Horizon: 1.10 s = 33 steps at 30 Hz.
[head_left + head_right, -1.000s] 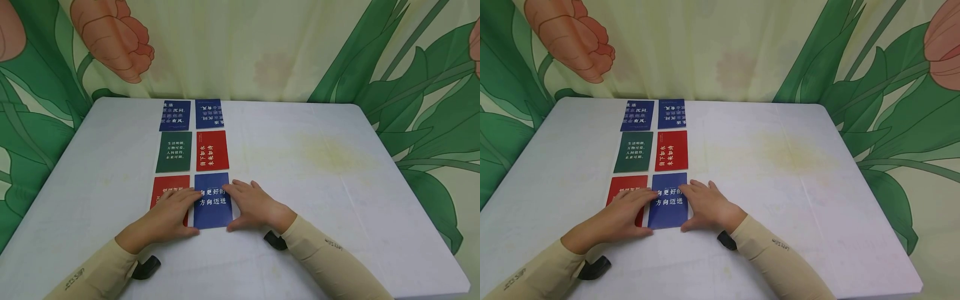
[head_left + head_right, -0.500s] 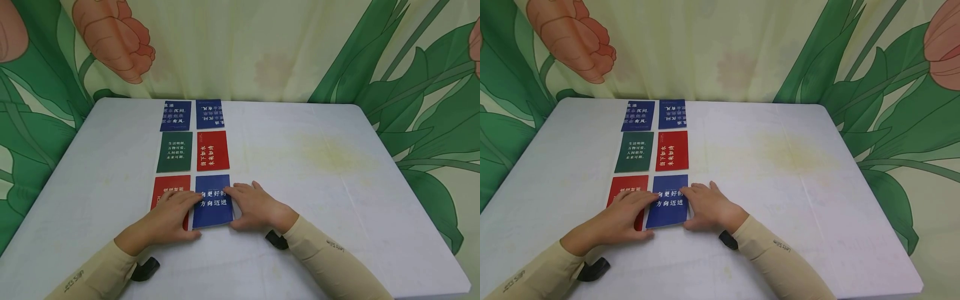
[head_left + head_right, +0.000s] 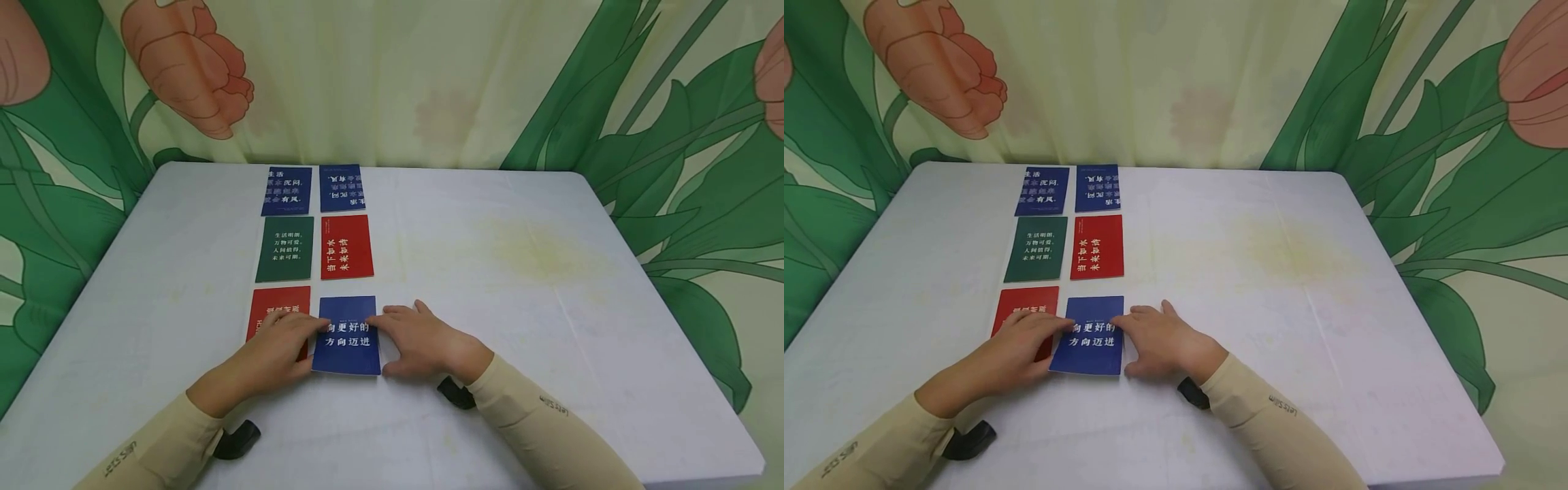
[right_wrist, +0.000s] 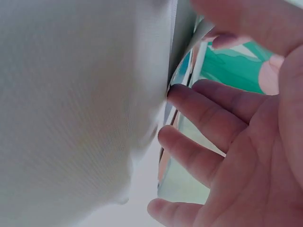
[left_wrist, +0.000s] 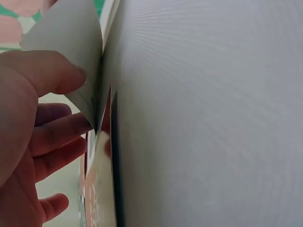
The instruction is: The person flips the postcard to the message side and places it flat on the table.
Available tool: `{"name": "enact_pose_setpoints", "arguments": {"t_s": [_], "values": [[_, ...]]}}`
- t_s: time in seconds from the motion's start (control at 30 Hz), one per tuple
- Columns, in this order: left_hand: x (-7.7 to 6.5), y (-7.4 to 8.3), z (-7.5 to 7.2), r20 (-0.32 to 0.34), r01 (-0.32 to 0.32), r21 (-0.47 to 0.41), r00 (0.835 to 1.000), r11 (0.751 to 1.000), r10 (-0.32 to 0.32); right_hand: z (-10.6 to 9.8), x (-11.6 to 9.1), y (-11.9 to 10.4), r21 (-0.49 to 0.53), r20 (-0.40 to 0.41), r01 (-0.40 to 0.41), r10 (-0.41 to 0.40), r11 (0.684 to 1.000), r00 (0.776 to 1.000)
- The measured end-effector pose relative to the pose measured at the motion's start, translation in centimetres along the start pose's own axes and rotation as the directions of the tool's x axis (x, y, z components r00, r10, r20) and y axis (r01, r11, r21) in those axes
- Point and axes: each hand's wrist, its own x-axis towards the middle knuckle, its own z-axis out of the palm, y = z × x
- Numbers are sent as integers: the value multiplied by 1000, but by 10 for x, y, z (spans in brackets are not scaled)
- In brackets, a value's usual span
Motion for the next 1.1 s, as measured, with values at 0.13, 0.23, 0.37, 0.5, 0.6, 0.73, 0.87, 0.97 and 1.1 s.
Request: {"name": "enact_pose_setpoints", "arguments": {"t_s": [0.13, 0.23, 0.37, 0.5, 0.6, 0.73, 0.87, 0.97, 1.1], "values": [[0, 2, -2, 17, 6, -25, 1000, 1000, -6, 0, -1, 0, -11, -40, 22, -23, 1000, 999], [-1, 3, -4, 35, 14, -50, 999, 999, -12, -1, -1, 0, -24, -62, 43, -44, 999, 997], [-2, 4, -7, 49, 32, -87, 998, 996, -28, 0, -3, 1, -22, -66, 67, -68, 998, 995], [-2, 5, -9, 33, 49, -139, 998, 989, -45, -1, -5, 4, 9, -75, 93, -92, 996, 993], [-2, 6, -11, 6, 43, -177, 999, 983, -42, -1, -6, 6, 49, -99, 110, -105, 993, 990], [-2, 7, -13, -28, 53, -231, 998, 972, -61, -2, -8, 9, 130, -142, 115, -96, 985, 985], [-3, 9, -15, -76, 81, -275, 992, 958, -105, -5, -10, 11, 194, -211, 137, -95, 971, 973], [-3, 10, -15, -158, 64, -277, 981, 959, -111, -5, -11, 11, 193, -271, 167, -111, 967, 956], [-2, 10, -14, -283, 25, -239, 955, 971, -94, -5, -11, 11, 177, -363, 197, -122, 964, 924]]}}
